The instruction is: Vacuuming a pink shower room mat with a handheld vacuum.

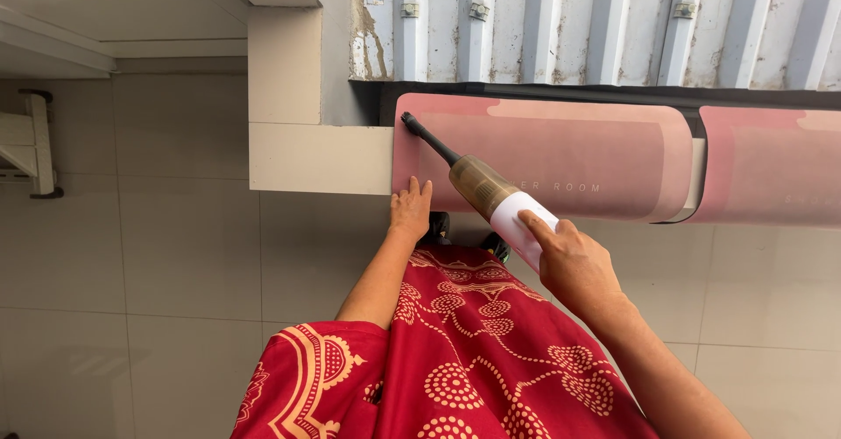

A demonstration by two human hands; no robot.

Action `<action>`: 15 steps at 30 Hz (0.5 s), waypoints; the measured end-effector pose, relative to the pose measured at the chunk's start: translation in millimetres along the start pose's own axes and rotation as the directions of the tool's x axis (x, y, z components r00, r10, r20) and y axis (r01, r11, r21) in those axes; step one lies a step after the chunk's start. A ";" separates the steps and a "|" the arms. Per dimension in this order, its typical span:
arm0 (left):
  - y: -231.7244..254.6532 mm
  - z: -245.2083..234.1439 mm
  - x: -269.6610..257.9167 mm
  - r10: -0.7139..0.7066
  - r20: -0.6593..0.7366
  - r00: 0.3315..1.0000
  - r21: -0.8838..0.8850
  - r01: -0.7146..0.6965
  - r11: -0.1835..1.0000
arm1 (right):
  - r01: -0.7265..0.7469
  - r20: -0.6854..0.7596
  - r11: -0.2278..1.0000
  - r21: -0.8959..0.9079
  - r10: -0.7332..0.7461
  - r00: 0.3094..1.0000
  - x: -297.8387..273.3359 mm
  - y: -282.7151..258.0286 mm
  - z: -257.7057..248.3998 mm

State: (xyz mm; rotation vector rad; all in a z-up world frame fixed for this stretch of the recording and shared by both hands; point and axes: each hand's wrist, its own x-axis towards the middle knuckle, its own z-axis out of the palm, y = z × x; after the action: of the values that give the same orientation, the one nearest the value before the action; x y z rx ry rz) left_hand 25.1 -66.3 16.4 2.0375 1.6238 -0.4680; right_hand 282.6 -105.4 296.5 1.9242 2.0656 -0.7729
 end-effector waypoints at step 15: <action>23.0 -41.8 8.6 0.010 0.035 0.999 0.091 -0.013 0.996 | -0.111 0.055 0.993 -0.032 0.112 0.992 -2.7 -13.5 -32.5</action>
State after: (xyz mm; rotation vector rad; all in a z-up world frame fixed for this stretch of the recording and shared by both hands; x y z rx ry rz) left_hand 47.9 -39.6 49.7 2.0915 1.5963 -0.5802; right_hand 276.1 -91.3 328.2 1.9599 1.9077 -0.7597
